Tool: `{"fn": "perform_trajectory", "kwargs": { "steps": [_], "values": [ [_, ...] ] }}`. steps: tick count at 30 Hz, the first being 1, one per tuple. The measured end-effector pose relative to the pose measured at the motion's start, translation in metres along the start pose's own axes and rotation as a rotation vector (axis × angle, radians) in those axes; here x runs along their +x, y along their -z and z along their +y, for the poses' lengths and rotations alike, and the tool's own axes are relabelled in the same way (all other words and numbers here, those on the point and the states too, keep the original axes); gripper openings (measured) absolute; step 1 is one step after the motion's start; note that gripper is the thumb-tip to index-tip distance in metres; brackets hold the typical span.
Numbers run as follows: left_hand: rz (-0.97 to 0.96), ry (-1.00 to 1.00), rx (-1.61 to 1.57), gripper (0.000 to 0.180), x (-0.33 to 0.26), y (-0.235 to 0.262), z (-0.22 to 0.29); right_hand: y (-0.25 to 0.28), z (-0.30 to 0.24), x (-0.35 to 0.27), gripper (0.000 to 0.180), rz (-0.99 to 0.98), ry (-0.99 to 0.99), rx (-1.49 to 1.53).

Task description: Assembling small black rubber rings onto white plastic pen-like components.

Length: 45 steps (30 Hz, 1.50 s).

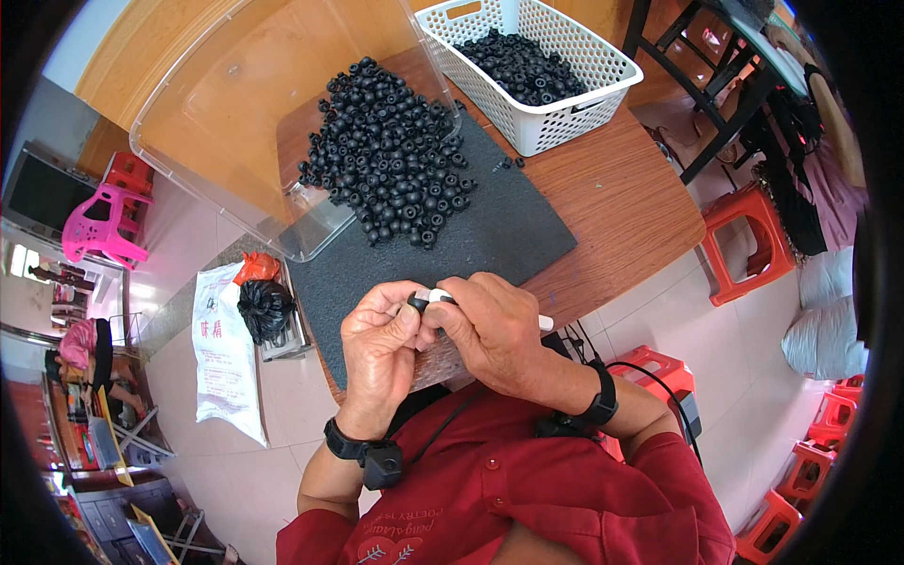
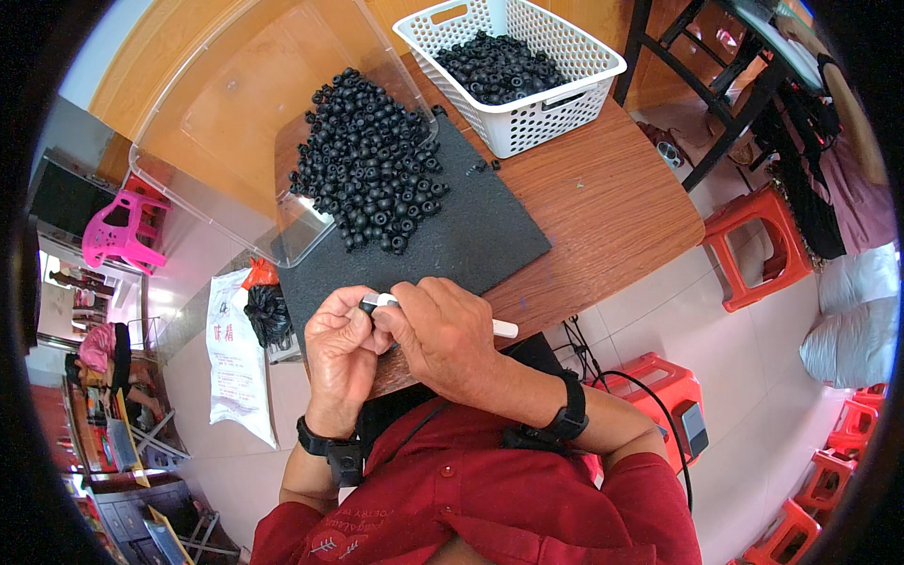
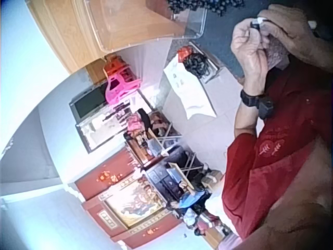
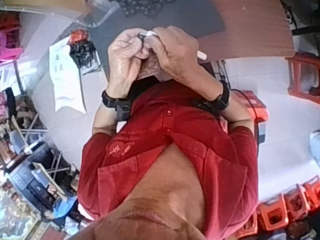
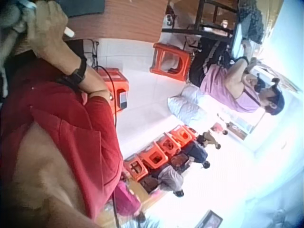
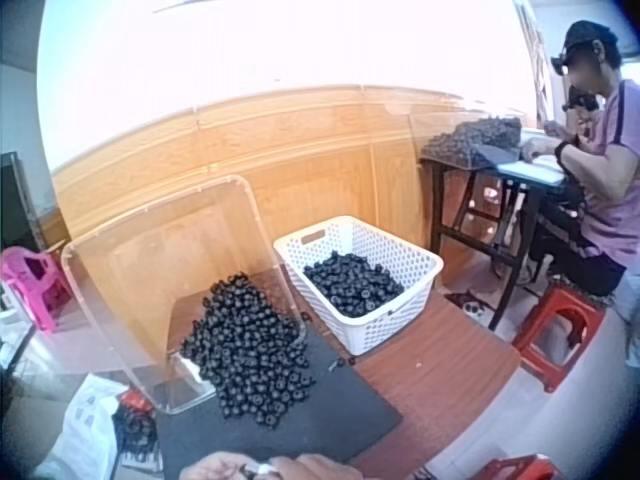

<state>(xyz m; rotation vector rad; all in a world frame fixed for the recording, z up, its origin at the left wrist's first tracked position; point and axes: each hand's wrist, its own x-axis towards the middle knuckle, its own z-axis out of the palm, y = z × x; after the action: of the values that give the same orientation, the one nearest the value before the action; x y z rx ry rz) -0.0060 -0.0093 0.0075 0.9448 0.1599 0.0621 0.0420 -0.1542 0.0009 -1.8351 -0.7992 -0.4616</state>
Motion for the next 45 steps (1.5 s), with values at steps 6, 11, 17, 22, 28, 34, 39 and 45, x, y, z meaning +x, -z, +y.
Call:
{"fn": "perform_trajectory", "kwargs": {
  "steps": [6,11,17,22,28,34,39,45],
  "values": [
    [0.035,-0.089,0.097,0.023,0.0,-0.005,0.0,-0.003,0.0,0.002,0.02,0.074,0.079,-0.082],
    [0.052,-0.12,0.11,0.022,-0.001,-0.009,-0.002,-0.004,0.003,0.003,0.022,0.102,0.139,-0.147],
    [0.095,-0.101,0.107,0.02,-0.002,-0.011,-0.004,-0.003,0.006,0.002,0.021,0.104,0.187,-0.21],
    [0.086,-0.02,-0.002,0.02,-0.001,-0.011,-0.006,-0.001,0.007,0.0,0.017,0.042,0.181,-0.167],
    [0.073,0.004,-0.06,0.021,0.003,-0.013,-0.006,-0.004,0.011,0.001,0.014,0.066,-0.082,0.164],
    [0.053,-0.027,-0.034,0.021,0.004,-0.006,-0.005,0.002,0.004,0.004,0.014,0.025,-0.2,0.258],
    [0.039,-0.052,-0.025,0.022,0.005,-0.006,-0.006,-0.001,0.003,0.007,0.014,-0.017,-0.286,0.369],
    [0.002,-0.029,0.004,0.023,0.011,-0.007,-0.005,0.006,0.003,0.01,0.016,-0.055,-0.422,0.433]
  ]
}}
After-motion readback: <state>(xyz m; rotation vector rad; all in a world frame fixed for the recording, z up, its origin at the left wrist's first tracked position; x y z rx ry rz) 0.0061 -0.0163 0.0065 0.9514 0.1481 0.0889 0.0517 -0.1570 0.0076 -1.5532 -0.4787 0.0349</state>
